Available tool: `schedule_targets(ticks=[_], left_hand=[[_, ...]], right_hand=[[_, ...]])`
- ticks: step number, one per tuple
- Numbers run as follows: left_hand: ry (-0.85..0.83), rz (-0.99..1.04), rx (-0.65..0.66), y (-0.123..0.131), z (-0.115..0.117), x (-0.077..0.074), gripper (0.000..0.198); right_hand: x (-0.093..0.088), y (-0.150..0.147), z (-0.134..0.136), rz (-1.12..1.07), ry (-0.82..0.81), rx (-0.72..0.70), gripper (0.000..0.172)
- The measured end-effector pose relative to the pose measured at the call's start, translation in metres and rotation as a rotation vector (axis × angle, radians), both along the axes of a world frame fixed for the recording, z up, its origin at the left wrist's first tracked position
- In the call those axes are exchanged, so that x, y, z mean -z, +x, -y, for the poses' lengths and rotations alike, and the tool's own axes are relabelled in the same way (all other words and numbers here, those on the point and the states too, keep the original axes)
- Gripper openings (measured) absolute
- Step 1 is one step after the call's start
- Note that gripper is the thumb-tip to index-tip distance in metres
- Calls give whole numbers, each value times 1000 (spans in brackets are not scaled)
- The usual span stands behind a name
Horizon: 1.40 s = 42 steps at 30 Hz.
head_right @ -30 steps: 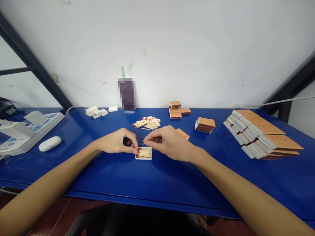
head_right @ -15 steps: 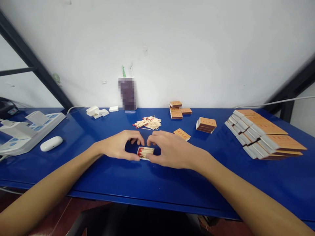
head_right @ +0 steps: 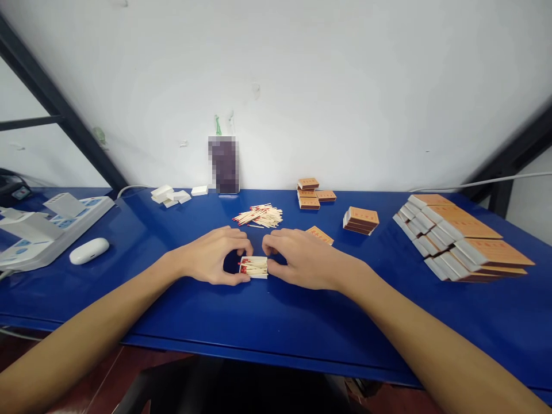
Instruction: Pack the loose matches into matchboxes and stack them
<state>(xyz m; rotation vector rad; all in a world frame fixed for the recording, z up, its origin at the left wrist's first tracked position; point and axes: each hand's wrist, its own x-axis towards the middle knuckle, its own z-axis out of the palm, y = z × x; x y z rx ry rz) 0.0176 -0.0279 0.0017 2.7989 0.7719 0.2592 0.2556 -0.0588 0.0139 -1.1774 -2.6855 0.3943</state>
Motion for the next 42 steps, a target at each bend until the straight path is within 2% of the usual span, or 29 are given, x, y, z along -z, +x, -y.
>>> schedule_targets(ticks=[3,7,11,16,21,26,30,36,42], left_hand=[[-28,18,-2,-4,-4,-1,41],[-87,53,7,-10,-10,-2,29],[-122,43,12,-10,-11,-1,25],[-70,17,7,-5,-9,1,20],[-8,-9,24,-2,-6,3,22],[-1,45,38,-1,0,1,16],[-94,111,76,1,4,-2,10],[-192,92,68,2,3,1,9],[-115,57,56,4,3,4,17]], right_hand=[[2,-2,0,-30,-7,-39,16],[8,-3,-3,-60,-18,-56,20],[15,-4,-6,-65,-24,-60,24],[13,-4,-5,-71,-62,-38,27],[12,-1,-3,-74,-116,-41,19],[19,-2,-2,-76,-52,-59,24],[22,-5,-1,-44,12,-63,27],[25,-9,1,-47,64,-84,29],[28,-9,-2,-51,36,-89,28]])
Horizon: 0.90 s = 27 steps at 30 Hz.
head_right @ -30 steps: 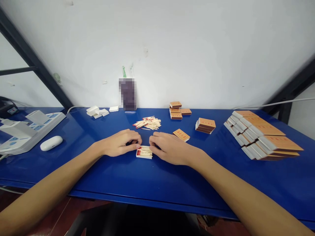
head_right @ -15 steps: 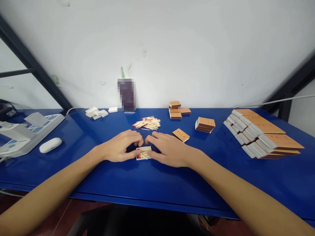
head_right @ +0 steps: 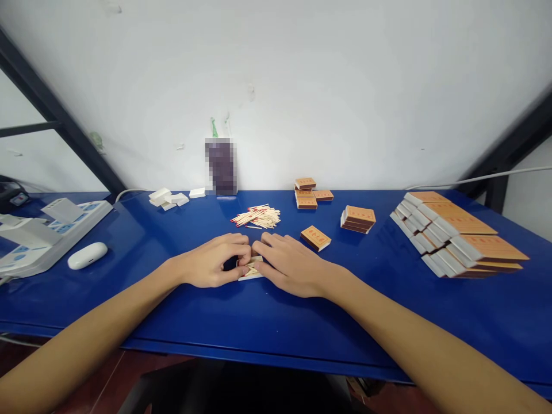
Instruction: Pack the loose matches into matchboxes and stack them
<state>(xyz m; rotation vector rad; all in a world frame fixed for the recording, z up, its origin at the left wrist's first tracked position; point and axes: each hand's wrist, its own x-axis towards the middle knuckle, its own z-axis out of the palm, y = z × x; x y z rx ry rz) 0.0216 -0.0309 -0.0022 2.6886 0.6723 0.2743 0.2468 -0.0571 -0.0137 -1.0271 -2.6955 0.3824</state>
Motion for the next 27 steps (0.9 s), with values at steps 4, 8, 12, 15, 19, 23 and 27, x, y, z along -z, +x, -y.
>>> schedule_targets(ticks=[4,8,12,15,19,23,27], left_hand=[[79,-46,-4,3,3,1,19],[107,-37,14,5,4,1,25],[135,79,-80,2,-4,3,20],[253,105,-259,-4,-16,7,21],[324,-32,-404,-12,-29,17,38],[323,-98,-399,-15,-34,24,44],[297,-113,-378,-15,-36,25,45]], right_hand=[[2,1,-3,-65,-72,-19,33],[8,-1,-8,-176,-67,1,33],[14,-6,-20,-174,194,319,27],[15,-8,-29,-39,286,407,32],[17,-10,-33,65,266,388,35],[19,-9,-33,16,232,370,33],[22,-9,-35,-78,198,374,28]])
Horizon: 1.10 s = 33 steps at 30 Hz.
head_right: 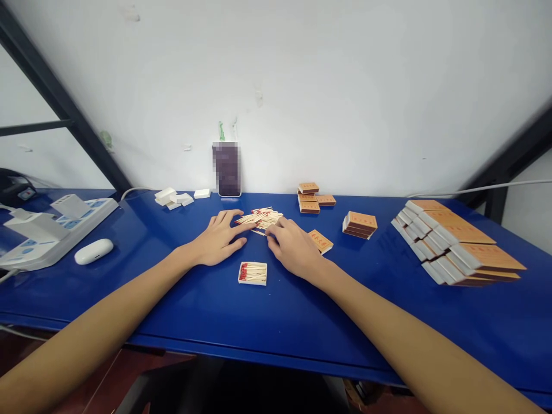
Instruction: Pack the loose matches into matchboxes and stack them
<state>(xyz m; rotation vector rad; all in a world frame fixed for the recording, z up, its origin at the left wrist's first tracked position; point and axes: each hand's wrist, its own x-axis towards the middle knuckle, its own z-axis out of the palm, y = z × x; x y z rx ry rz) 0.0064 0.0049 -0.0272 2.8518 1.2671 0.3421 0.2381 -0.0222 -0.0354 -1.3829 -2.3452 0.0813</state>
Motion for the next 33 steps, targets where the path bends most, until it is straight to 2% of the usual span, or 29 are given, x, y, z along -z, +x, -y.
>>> schedule_targets(ticks=[10,15,23,33], left_hand=[[-54,89,91,2,2,-3,32],[-49,93,74,3,1,-2,38],[-39,92,59,3,2,-3,34],[-63,58,106,3,4,-7,37]], right_hand=[[2,-2,-2,-59,-33,23,30],[2,-4,-2,-63,-38,50,30],[2,-3,-3,-91,-28,37,23],[3,-1,-2,-74,-22,23,24]])
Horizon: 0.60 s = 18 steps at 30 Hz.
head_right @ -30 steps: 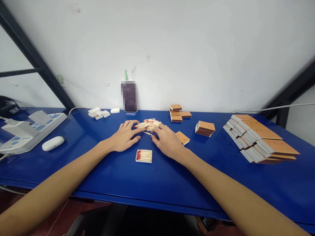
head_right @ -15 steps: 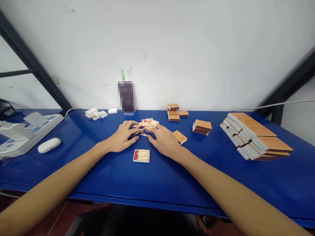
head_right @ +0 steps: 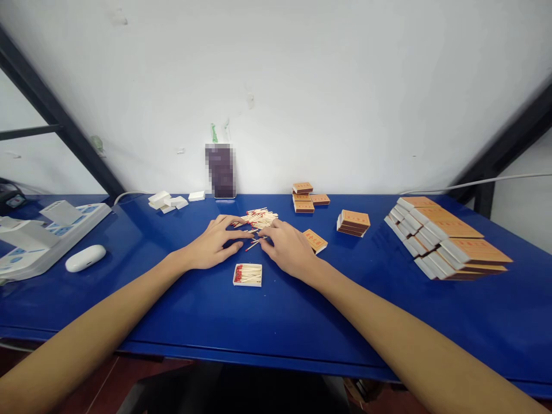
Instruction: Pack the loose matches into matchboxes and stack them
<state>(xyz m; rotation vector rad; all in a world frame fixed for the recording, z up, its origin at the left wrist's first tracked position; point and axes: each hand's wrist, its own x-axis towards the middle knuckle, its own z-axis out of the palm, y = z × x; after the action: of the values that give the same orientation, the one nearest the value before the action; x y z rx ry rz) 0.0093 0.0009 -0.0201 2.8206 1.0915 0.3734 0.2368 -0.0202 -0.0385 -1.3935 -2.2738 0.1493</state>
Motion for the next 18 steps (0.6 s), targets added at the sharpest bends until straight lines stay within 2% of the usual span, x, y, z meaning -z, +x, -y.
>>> schedule_targets(ticks=[8,15,18], left_hand=[[48,28,-78,-1,-3,3,34],[84,6,33,0,2,-1,32],[74,32,3,1,1,-1,27]], right_hand=[[-2,3,3,-15,11,0,19],[-2,3,3,-13,-2,27,21],[-3,4,2,-26,-40,12,21]])
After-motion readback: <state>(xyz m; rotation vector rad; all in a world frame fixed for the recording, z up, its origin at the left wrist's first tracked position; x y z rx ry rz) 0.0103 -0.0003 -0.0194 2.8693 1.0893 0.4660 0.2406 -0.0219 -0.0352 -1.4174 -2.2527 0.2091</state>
